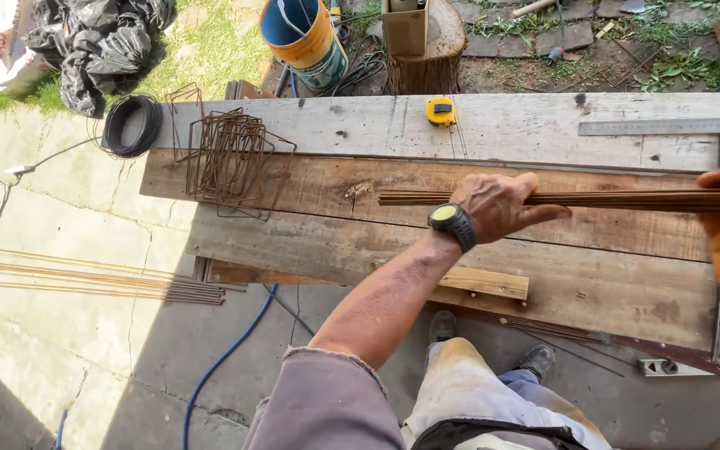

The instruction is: Bending thin metal rods into rectangular stirrups using a wooden jig and pliers on a workbench.

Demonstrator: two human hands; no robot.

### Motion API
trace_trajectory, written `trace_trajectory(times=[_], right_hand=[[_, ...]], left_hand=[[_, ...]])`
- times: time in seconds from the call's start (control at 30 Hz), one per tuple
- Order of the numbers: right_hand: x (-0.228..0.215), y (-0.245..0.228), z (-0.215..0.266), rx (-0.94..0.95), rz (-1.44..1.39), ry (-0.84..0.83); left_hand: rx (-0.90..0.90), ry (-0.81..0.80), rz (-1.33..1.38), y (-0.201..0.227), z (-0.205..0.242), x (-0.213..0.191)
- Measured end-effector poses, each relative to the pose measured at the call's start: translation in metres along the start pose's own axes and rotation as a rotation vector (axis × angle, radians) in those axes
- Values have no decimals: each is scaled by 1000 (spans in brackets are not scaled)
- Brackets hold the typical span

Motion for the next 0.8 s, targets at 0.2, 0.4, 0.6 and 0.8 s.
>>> trace_trajectory(times=[0.2,0.4,0.6,0.8], right_hand=[[21,36,28,355,10,537],[77,36,53,573,187,433],[122,23,83,769,432,436],[104,33,144,954,482,460]], left_hand=[[-28,-112,-131,-89,-1,18],[-114,-245,-191,-141,4,38],[-68,-300,-254,-167,-33,32],[-74,-324,-333,-188,-58,27]])
Point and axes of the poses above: each hand's wrist, its own z-axis away from the middle knuckle, its own x-axis out of the palm, y = z × x, the point moved 2 cm from there along -z, towards the middle knuckle, and after that the axes turned 15 degrees about -x, right-handed, at the moved point
